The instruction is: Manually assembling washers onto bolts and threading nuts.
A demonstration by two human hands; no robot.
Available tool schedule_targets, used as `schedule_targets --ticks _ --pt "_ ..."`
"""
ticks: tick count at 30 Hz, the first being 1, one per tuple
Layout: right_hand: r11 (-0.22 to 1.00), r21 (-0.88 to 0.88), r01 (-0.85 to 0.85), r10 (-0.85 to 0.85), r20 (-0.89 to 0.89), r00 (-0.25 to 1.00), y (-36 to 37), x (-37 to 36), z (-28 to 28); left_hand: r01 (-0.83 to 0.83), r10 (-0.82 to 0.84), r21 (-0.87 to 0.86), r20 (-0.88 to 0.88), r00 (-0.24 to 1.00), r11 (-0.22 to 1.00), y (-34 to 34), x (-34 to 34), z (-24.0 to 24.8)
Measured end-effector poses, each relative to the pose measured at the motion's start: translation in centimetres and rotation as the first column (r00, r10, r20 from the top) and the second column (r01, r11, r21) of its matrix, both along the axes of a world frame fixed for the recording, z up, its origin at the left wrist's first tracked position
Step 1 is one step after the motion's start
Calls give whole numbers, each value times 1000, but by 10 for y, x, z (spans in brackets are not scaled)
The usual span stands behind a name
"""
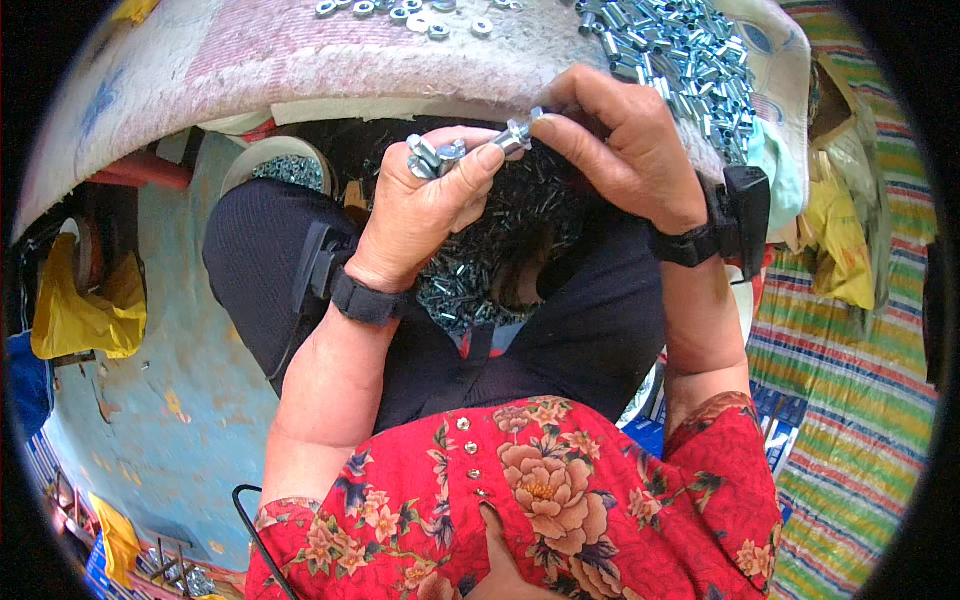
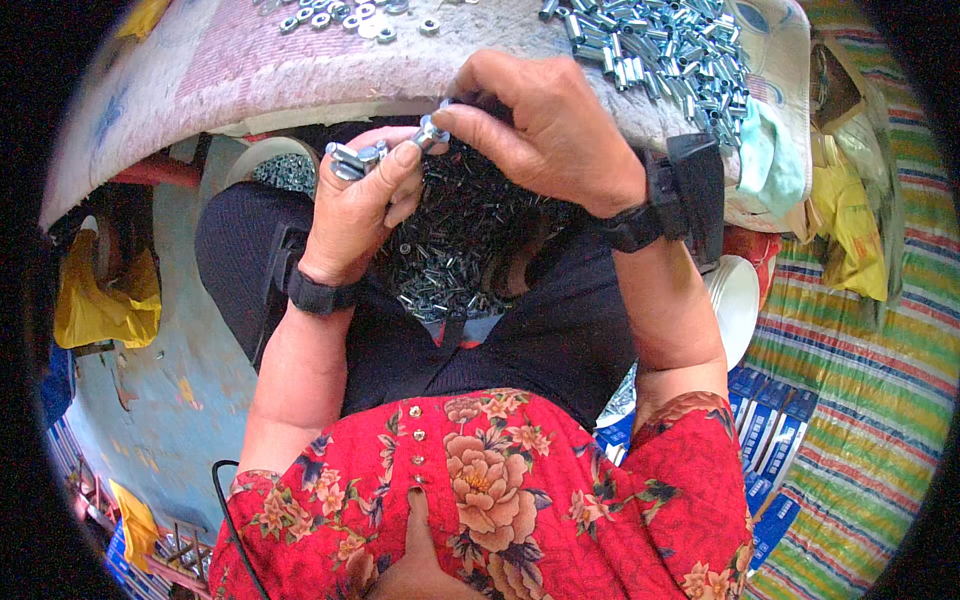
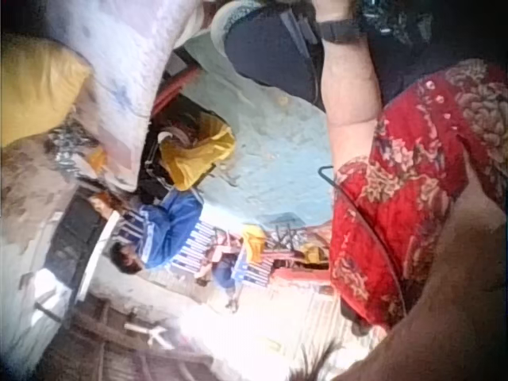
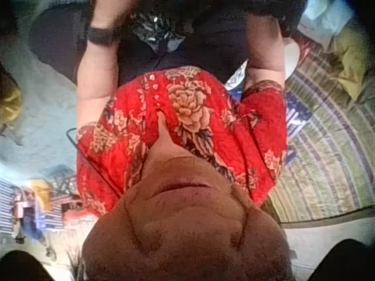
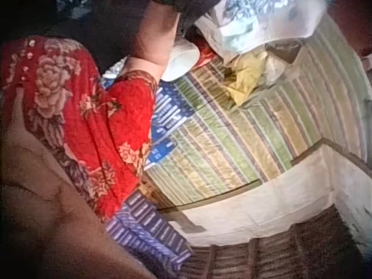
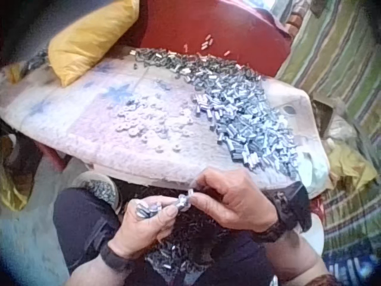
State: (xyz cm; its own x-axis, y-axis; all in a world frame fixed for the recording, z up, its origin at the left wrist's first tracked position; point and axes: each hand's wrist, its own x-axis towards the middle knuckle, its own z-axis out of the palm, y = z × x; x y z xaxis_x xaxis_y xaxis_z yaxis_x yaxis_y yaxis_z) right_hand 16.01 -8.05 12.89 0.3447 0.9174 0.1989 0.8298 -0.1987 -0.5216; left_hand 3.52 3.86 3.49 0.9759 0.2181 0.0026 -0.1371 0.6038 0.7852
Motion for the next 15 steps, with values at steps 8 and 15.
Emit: schedule_targets --ticks 8,15 --pt "992 92 -90 85 59 995 -7 -10 -7 67 -70 -63 -51 996 996 -2 -7 4" --pt "966 205 -158 178 -84 980 -15 -15 -1 312 -327 -345 16 945 885 -6 -8 -1"
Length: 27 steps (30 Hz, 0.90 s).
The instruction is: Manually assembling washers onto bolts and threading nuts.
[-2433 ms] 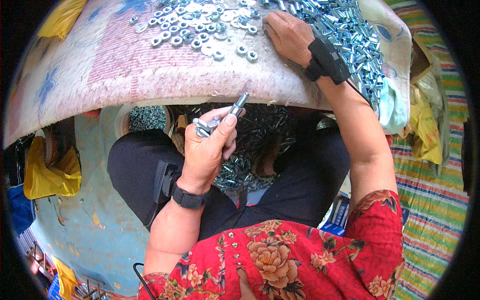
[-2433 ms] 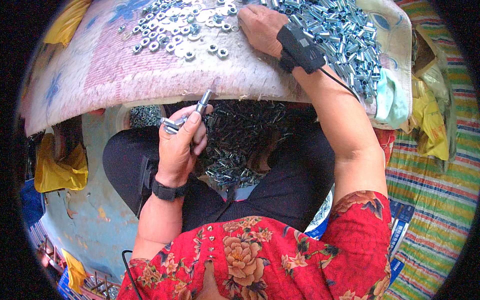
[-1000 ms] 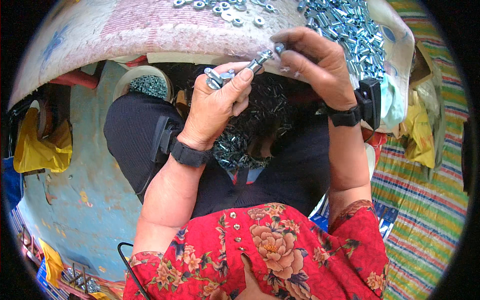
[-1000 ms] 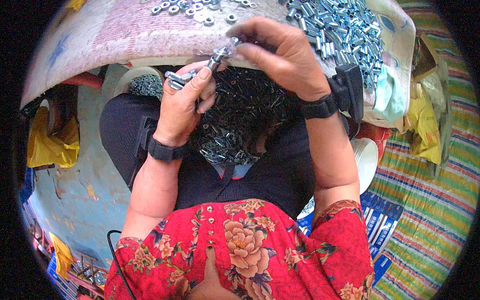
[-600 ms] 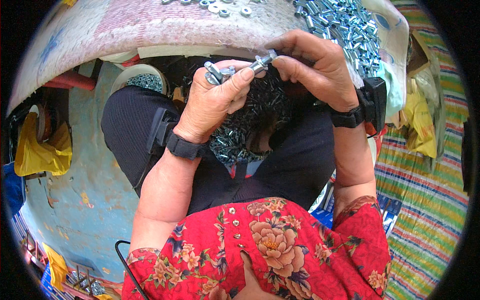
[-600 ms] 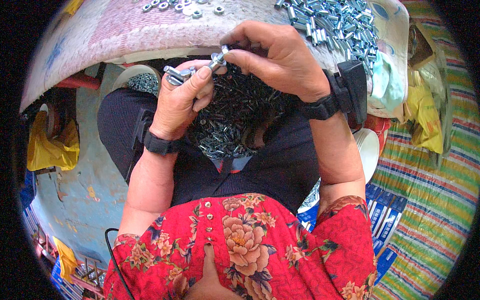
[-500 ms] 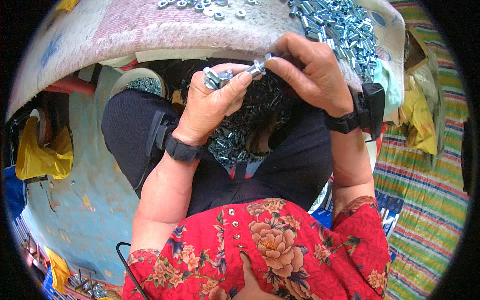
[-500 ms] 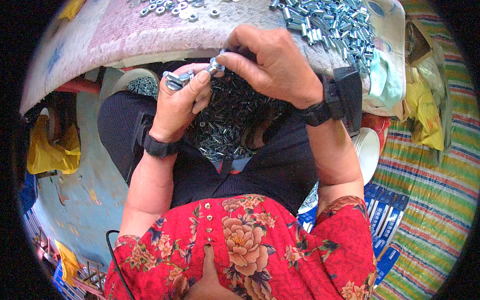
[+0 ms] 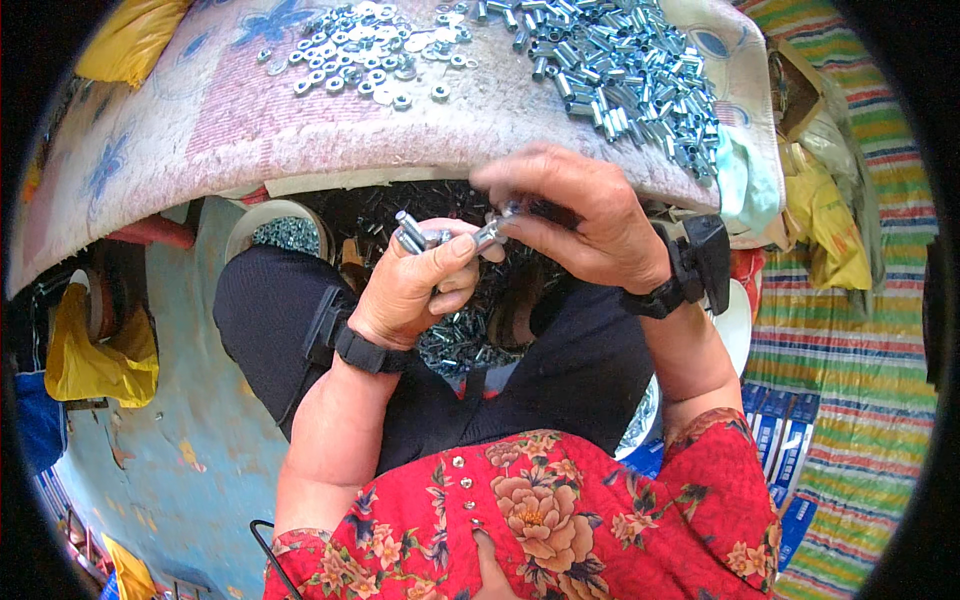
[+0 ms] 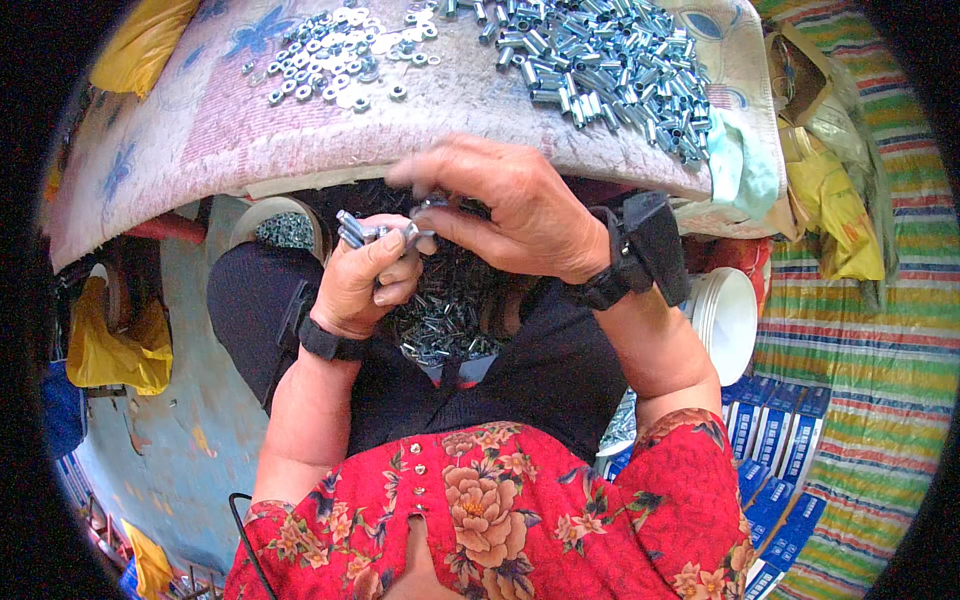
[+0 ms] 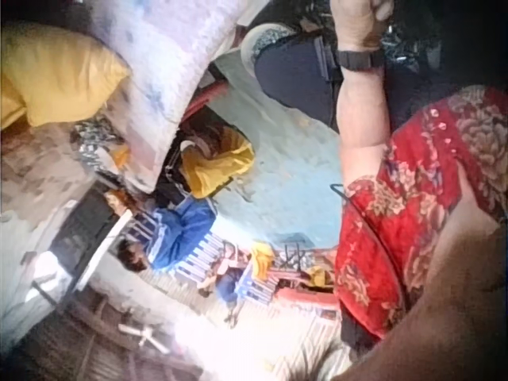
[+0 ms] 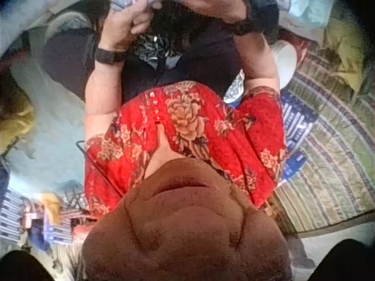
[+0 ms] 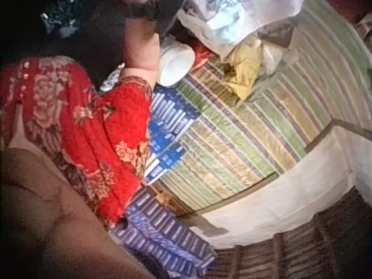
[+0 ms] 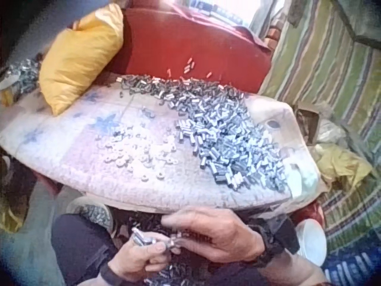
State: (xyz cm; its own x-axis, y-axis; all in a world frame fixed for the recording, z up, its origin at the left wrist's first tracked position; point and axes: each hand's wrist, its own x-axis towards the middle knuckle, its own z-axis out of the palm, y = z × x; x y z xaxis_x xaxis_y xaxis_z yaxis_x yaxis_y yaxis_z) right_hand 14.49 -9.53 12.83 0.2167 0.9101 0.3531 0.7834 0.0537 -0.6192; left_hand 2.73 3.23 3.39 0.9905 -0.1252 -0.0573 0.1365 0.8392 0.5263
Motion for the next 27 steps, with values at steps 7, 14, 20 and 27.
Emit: schedule_targets --ticks 7,14,20,27 --pt "993 -109 40 -30 91 995 -6 6 -1 -99 103 210 -7 995 973 1 -1 1" --pt "958 4 -286 281 157 947 -11 9 0 93 -93 -7 23 995 996 2 -2 -3" --pt "977 -50 -209 213 98 972 -21 2 3 30 -34 92 43 999 995 -3 -5 2" --pt "946 32 -323 303 272 913 -19 8 5 97 -98 11 52 994 995 -4 -5 0"
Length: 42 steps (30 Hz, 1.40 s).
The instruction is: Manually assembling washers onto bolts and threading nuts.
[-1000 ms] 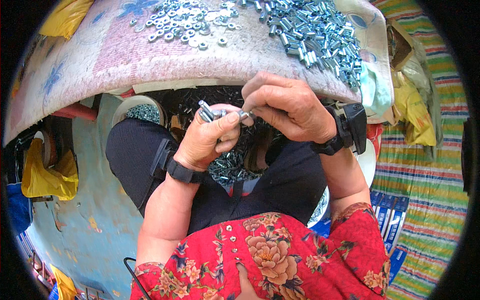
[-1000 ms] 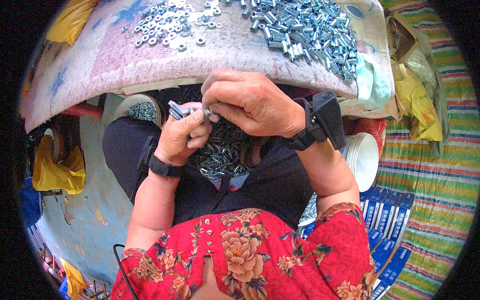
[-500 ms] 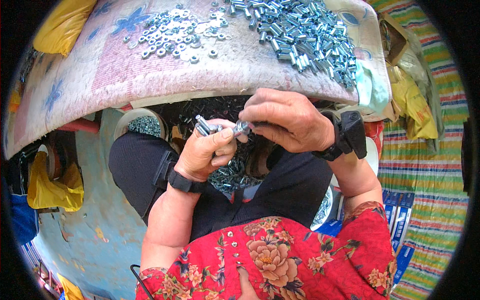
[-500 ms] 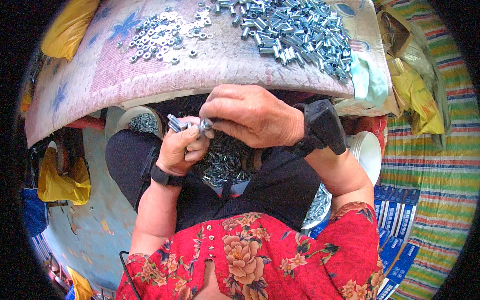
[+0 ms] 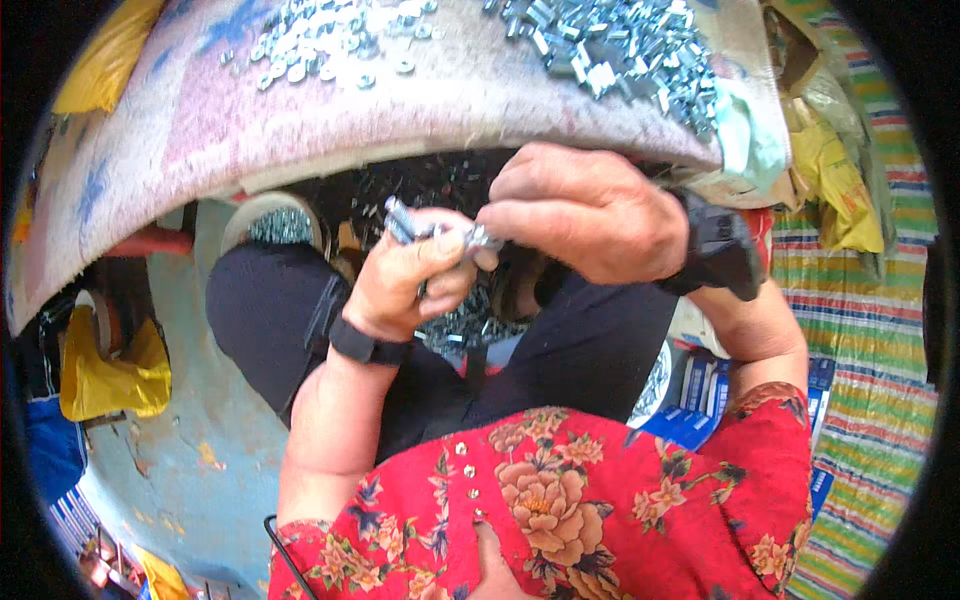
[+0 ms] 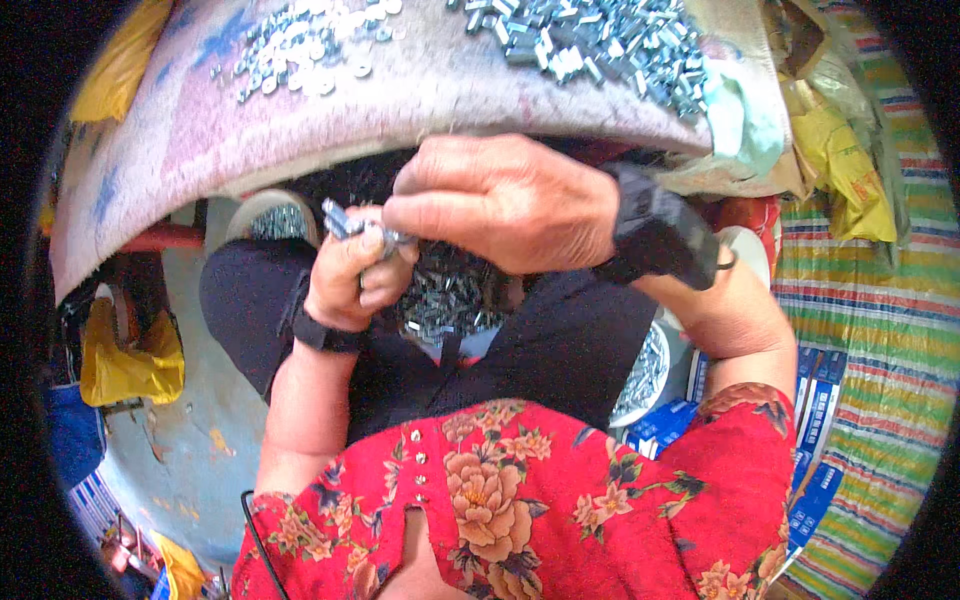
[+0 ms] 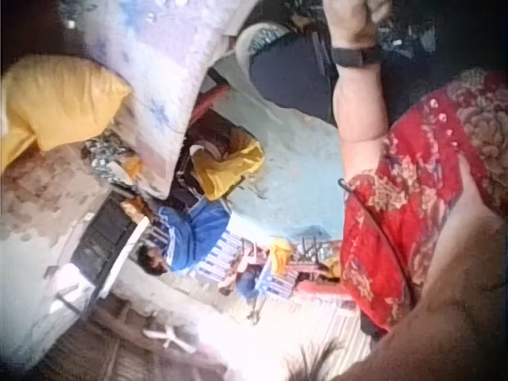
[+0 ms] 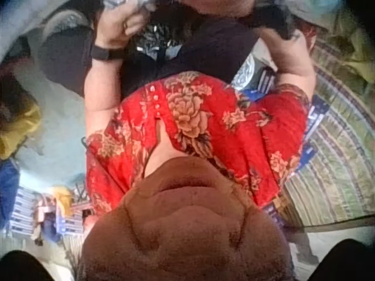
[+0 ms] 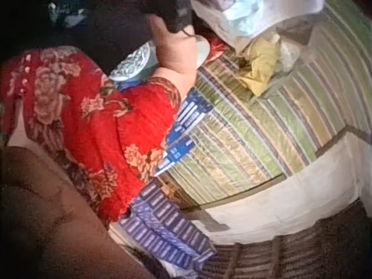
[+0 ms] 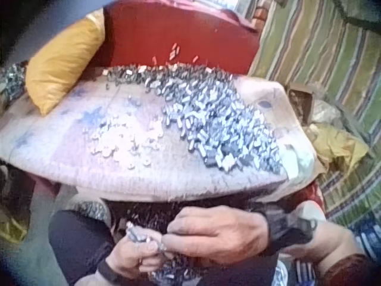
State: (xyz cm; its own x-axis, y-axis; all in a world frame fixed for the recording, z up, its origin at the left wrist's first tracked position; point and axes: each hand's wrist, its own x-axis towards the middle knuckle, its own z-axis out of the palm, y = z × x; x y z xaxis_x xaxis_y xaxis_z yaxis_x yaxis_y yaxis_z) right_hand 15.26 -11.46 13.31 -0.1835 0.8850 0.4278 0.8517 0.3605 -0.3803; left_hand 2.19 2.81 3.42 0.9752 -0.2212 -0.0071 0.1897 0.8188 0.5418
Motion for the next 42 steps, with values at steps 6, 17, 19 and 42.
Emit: schedule_targets --ticks 6,17,19,42 --pt "912 -249 326 -317 79 945 -6 -3 -1 -86 95 179 -44 994 980 -3 4 6" --pt "611 579 540 -683 40 729 24 8 -133 -256 248 227 64 967 940 -3 12 -1" --pt "811 417 410 -375 -168 912 27 -46 -102 -365 369 105 -18 929 925 10 14 -14" --pt "803 -192 564 -560 -566 605 27 -33 -56 -316 323 237 10 946 919 7 11 1"
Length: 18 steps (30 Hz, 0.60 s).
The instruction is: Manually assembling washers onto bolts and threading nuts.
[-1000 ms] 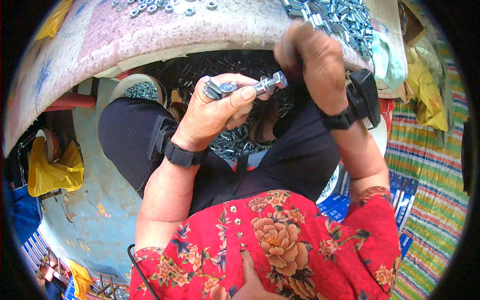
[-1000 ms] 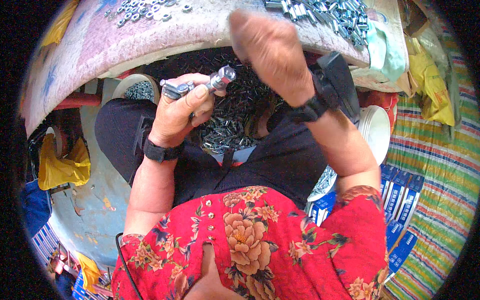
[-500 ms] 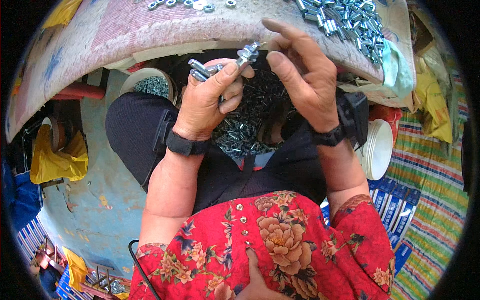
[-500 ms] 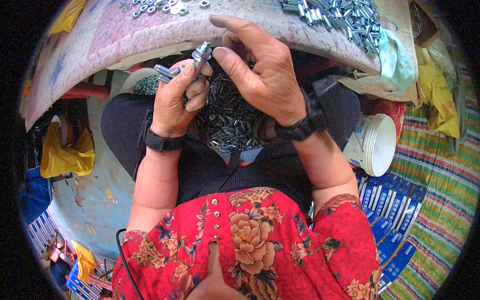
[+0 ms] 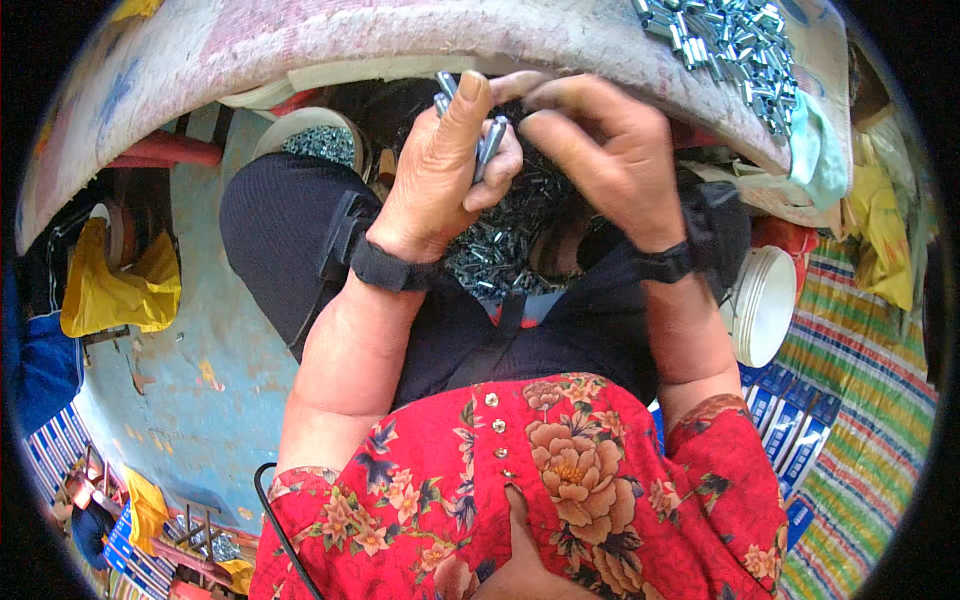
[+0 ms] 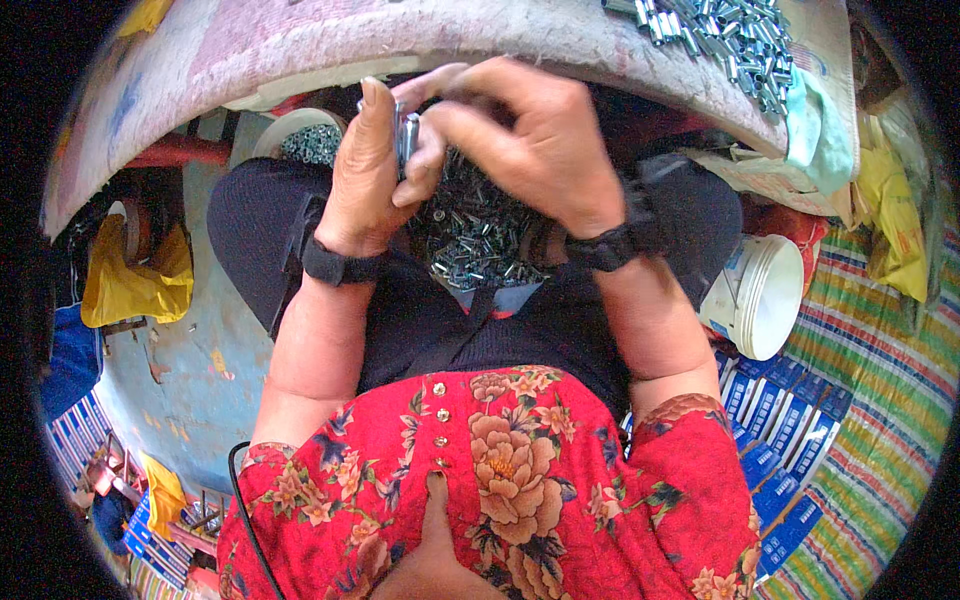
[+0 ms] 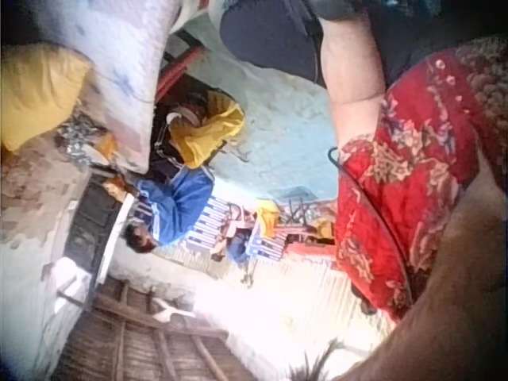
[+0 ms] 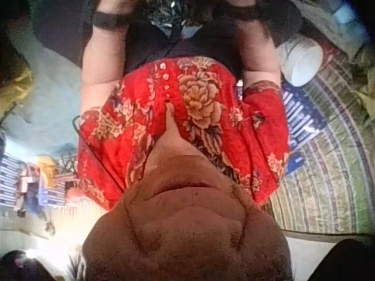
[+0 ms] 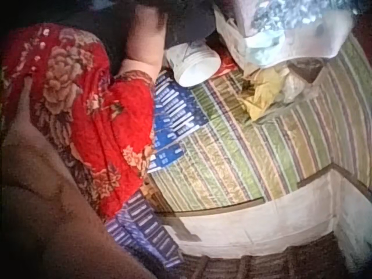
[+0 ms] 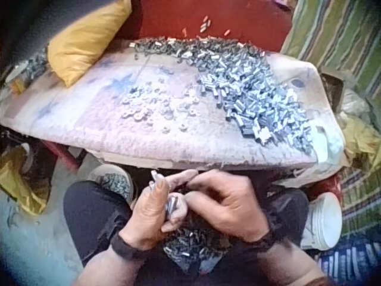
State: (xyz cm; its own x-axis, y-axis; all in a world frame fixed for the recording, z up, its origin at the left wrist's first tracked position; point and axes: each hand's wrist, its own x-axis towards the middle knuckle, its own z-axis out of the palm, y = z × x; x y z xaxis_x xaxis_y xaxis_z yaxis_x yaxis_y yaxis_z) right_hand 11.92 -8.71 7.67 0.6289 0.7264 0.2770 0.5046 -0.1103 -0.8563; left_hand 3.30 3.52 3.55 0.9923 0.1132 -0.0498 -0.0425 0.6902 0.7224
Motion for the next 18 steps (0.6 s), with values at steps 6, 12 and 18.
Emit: schedule_targets --ticks 6,12,18 --pt "993 37 -116 118 -74 990 12 -16 -12 -162 149 -88 -141 979 983 -6 -1 -13" --pt "995 85 59 -30 -309 951 11 7 -3 -211 170 -156 -238 956 965 -6 3 -14" --pt "988 -153 -27 9 -116 993 25 26 -6 -146 109 -146 -233 966 978 0 -4 -5"
